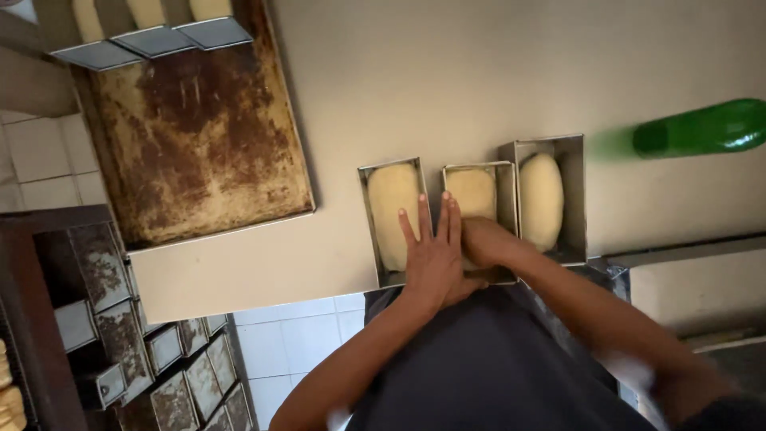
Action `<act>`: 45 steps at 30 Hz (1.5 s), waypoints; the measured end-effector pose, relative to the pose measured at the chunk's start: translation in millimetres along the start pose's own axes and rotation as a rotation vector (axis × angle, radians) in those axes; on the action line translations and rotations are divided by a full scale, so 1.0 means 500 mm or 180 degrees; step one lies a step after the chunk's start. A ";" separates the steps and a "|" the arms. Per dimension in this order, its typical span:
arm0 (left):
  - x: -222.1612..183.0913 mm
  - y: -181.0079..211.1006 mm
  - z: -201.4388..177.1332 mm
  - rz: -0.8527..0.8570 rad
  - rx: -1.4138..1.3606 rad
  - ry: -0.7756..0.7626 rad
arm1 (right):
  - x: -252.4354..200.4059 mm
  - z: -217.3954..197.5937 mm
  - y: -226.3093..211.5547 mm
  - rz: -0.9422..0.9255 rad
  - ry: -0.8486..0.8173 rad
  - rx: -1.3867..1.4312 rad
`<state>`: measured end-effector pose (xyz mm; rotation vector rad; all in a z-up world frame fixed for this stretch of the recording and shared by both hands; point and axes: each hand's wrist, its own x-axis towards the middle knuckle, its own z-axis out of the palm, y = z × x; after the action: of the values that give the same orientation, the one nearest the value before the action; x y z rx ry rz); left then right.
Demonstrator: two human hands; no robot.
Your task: Arranging unbaked bread dough inside metal pans and placing them on a tray.
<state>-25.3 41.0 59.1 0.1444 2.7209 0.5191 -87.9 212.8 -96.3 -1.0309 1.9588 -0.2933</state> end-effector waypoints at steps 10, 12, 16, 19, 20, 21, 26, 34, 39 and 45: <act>0.000 0.000 0.015 0.0232 -0.0223 0.0231 | 0.099 -0.096 0.111 0.0449 0.0565 0.0060; -0.007 -0.002 0.007 0.0023 -0.0207 -0.0100 | 0.090 -0.133 0.072 0.0382 0.0590 -0.0028; 0.005 0.006 0.040 0.0144 -0.0144 0.0390 | 0.029 -0.199 0.006 0.0361 0.0822 0.0236; 0.012 0.033 -0.002 -0.0005 -0.0103 0.0145 | -0.100 -0.276 -0.030 0.0310 0.0938 0.0620; 0.010 0.043 -0.030 -0.0206 -0.0041 -0.0317 | -0.148 -0.306 -0.047 0.0321 0.1065 0.0898; 0.014 0.056 -0.028 -0.0228 -0.0055 -0.0312 | -0.168 -0.290 -0.013 0.0308 0.1045 0.0887; 0.050 0.122 0.030 0.0007 -0.0546 -0.0046 | -0.173 -0.050 0.266 0.0472 0.0315 -0.0006; 0.081 0.139 0.031 0.0418 -0.0178 -0.0219 | -0.116 -0.116 0.237 0.0039 -0.0076 -0.0683; 0.072 0.146 0.039 0.0349 -0.0215 -0.0091 | -0.094 -0.180 0.252 -0.0118 -0.0211 -0.0810; 0.092 0.159 0.043 0.0444 -0.0405 -0.0065 | -0.114 -0.197 0.243 0.0394 -0.0324 -0.1037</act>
<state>-57.2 129.7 54.9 0.3056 2.6610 0.7244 -217.2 314.7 -71.4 -1.0985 2.0073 0.1501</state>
